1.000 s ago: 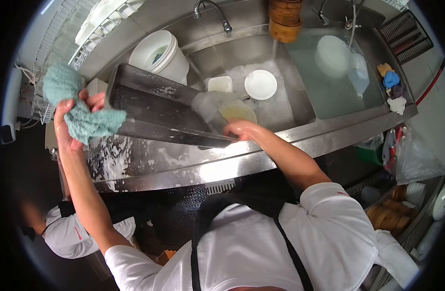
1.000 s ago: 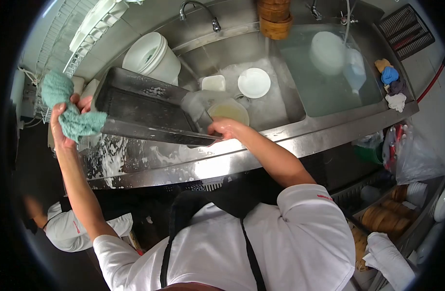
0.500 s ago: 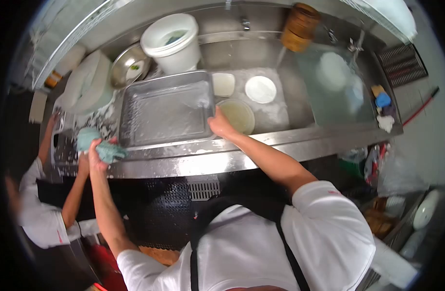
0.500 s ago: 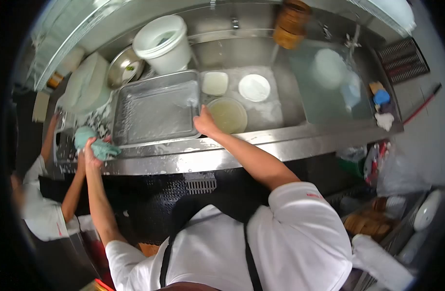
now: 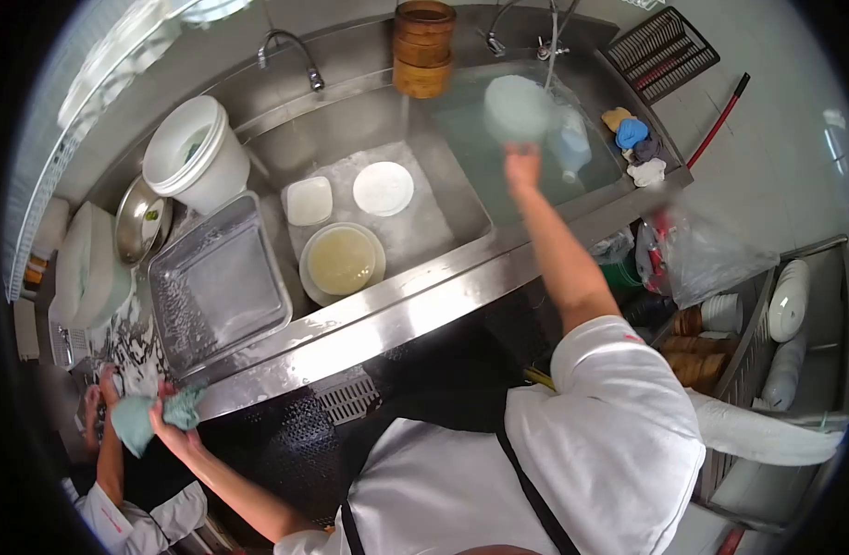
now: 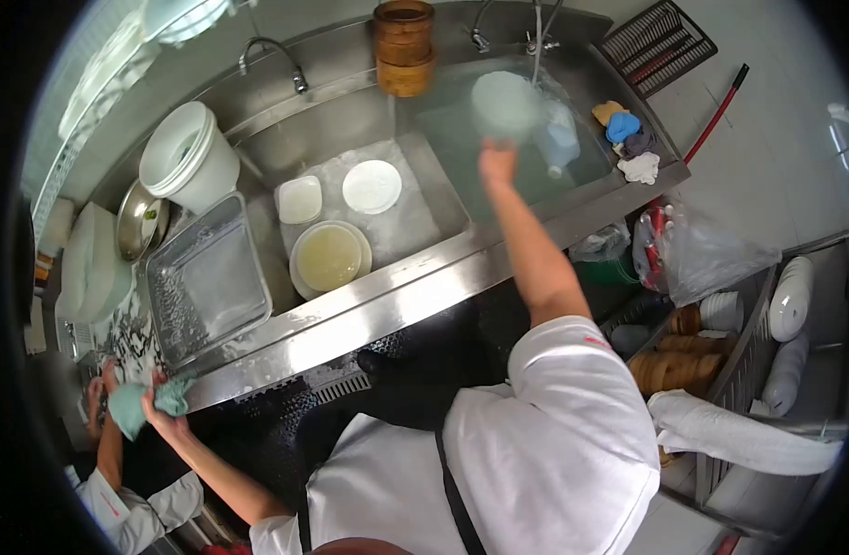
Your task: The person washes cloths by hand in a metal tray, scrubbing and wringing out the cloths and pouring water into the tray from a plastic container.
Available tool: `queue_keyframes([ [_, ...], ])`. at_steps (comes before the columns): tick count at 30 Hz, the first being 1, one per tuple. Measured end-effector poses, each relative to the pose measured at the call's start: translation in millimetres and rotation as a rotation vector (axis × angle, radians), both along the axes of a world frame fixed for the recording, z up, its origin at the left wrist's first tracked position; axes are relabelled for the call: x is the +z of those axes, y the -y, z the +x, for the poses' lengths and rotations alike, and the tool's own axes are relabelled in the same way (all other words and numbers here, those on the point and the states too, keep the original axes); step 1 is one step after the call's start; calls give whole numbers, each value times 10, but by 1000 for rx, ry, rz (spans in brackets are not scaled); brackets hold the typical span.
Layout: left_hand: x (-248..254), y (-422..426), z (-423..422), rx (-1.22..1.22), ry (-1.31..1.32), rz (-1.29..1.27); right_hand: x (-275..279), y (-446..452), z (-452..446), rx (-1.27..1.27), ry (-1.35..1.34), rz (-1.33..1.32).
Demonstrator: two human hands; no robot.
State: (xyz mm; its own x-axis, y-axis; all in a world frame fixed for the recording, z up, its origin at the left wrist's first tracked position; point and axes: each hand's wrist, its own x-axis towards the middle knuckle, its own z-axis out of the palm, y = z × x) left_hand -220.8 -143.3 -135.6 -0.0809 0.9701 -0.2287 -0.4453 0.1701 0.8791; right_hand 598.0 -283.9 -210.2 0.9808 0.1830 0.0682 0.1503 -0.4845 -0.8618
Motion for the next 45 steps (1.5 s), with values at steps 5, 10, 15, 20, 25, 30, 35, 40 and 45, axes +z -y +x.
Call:
queue_keyframes([
  [5, -502, 1144, 334, 341, -298, 61, -55, 894, 1684, -602, -450, 279],
  [10, -1325, 2578, 846, 623, -444, -395, -1337, 1314, 2910, -395, -900, 802],
  [15, -1483, 3713, 1633, 912, -509, -619, -904, 1053, 2662, -475, -971, 842],
  [20, -1649, 4394, 1541, 795, -625, -780, -329, 1014, 2224, -269, -428, 208],
  [25, -1640, 4271, 1944, 729, -498, -716, -375, 1032, 2149, 28, -79, 30],
  [30, -1773, 3849, 2120, 737, -484, -682, -875, 937, 2223, 206, -560, 26],
  [35, -1750, 3637, 2228, 698, -535, -684, -387, 608, 1581, 150, -400, 261],
  [40, -1539, 3782, 2221, 675, -610, -628, -90, 344, 1143, 399, -552, 565],
  [45, -2021, 4290, 1868, 660, -921, -861, 320, -31, 313, 583, -614, 558],
])
